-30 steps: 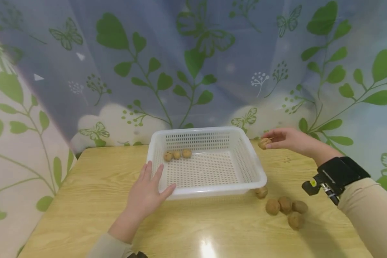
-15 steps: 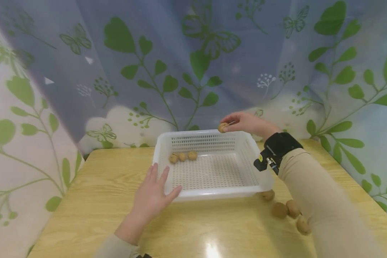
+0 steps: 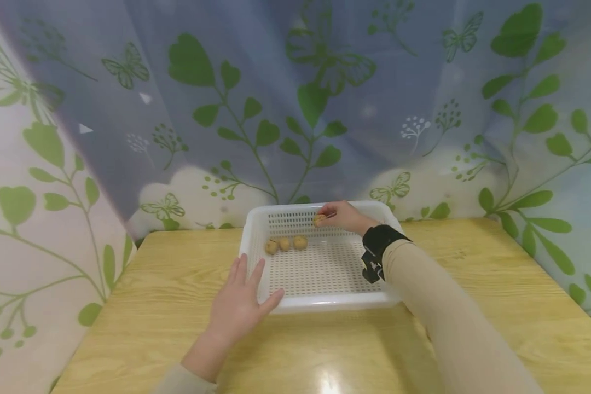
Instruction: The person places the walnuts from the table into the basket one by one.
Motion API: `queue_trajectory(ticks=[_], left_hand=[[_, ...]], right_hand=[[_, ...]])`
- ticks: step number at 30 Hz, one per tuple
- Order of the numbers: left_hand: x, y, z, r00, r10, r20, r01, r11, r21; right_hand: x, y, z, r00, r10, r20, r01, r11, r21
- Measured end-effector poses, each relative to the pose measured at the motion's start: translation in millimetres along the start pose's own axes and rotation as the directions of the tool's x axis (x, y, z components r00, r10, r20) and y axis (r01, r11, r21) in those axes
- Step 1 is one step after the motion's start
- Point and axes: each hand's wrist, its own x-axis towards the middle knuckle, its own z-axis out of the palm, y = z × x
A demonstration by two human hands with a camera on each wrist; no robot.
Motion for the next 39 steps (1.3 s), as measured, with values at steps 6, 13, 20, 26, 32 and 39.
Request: queue_trajectory(ticks=[6,13,20,26,32,39], left_hand=[[-0.8,4.3,2.3,1.0,-0.009,0.002,0.009,1.0,-0.005],[-2.1,6.3,3.3,1.0,-0.016,-0.003,0.016,1.0,-0.016],[-3.9,9.6,5.4,1.0,0.005,-0.007,-0.005,1.0,-0.015],[-3.8,9.7,6.8,0.999,0.027,-0.024,-0.028,0.999,-0.018],[-2.3,4.4,6.8,0.999,0.02,-0.03,-0.02,1.0,-0.009],[0.1,-1.9,3.8,1.0,0.013,-0.017,-0.012,1.0,0.002]], right_hand=[[-1.8,11.7,17.0,1.0,0.021,0.014,-0.019,0.993,-0.118],[-4.1,18.9,27.1,1.0,0.001,-0.01,-0.002,0.986,-0.166],[-4.7,24.6,34.4,0.998,0.069,-0.006,-0.067,0.933,-0.354],[20.8,68.8,22.9,1.0,-0.013,0.029,0.023,0.914,-0.406],[-10.5,-7.6,-27.8,0.995,0.069,0.065,-0.044,0.943,-0.331],[-56.1,-43.5,-71.7,0.998,0.024,0.054,-0.01,0.967,-0.253]])
